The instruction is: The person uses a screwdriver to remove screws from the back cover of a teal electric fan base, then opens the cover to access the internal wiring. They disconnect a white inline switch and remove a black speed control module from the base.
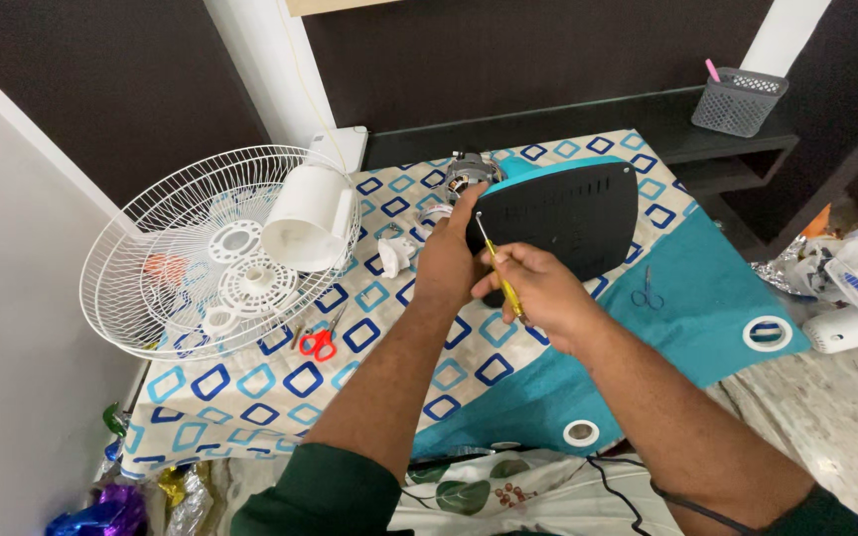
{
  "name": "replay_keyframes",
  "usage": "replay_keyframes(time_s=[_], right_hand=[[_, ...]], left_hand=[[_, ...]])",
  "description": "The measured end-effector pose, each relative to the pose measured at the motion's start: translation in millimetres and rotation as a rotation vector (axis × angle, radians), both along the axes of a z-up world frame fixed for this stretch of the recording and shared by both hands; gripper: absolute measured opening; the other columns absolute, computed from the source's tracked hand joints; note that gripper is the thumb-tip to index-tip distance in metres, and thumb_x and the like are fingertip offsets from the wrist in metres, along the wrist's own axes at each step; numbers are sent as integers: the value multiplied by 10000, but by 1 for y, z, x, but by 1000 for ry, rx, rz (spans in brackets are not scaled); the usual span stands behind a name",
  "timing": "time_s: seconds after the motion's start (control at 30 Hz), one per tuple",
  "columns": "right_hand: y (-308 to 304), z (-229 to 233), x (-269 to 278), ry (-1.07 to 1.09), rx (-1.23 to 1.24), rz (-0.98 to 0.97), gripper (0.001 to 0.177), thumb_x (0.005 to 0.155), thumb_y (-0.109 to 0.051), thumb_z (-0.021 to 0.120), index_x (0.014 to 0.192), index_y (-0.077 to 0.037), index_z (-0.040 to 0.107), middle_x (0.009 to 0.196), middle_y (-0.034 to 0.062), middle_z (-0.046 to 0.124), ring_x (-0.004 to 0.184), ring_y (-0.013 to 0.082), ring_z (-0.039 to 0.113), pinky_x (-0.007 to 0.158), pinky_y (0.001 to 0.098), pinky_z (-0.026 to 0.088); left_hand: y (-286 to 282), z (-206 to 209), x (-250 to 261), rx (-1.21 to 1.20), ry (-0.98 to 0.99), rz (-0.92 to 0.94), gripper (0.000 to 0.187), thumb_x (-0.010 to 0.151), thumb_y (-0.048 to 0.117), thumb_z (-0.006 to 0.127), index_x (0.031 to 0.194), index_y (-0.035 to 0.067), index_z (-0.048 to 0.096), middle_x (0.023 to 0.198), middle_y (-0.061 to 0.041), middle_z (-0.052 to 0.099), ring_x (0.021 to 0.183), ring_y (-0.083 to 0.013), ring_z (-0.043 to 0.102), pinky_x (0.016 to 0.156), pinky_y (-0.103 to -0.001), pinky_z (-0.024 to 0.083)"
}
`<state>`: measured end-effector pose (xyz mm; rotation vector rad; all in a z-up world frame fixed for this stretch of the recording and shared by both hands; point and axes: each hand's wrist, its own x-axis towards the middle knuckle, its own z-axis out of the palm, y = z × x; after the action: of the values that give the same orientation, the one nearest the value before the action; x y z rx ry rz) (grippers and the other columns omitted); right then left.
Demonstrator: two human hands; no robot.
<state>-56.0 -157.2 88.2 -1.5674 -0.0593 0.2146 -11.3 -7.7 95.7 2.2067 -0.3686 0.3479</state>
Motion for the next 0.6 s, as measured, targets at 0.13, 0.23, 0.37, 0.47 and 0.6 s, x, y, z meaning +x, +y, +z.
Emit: replay_keyframes(time_s=[0.13,0.23,0.37,0.47,0.6], right_hand=[[9,-2,7,52,45,11,316,1069,-299,442,1204,-64,602,916,113,724,536,113,560,449,239,401],[14,-5,9,128,119,0,303,1061,-299,418,1177,-74,585,878,110,707,507,127,543,405,246,341],[18,-7,9,118,182,-6,292,1065,-276,416,1169,-53,574,836,120,684,505,140,539,405,256,353],[17,-7,8,117,175,11,303,1072,-282,409,1170,-47,573,830,123,680,518,143,543,414,257,367],[18,-9,9,126,226,17,287,1070,-270,407,1170,-45,555,830,124,674,531,153,553,416,269,374]], left_hand=[[4,-11,3,-63,-19,7,841,814,102,796,1515,348,401,1157,-195,672,1086,-374,697,899,-446,553],[8,-15,6,-102,-41,-6,864,790,79,794,1514,338,397,1192,-202,675,1106,-375,694,906,-441,555],[8,-18,9,-96,30,1,838,817,74,767,1517,342,392,1203,-198,669,1112,-360,698,909,-428,560],[9,-19,10,-105,12,-7,831,828,69,763,1521,334,390,1211,-205,668,1122,-370,693,913,-430,556],[10,-25,12,-129,-12,-12,849,805,51,757,1523,334,406,1206,-204,683,1116,-375,703,906,-431,565]])
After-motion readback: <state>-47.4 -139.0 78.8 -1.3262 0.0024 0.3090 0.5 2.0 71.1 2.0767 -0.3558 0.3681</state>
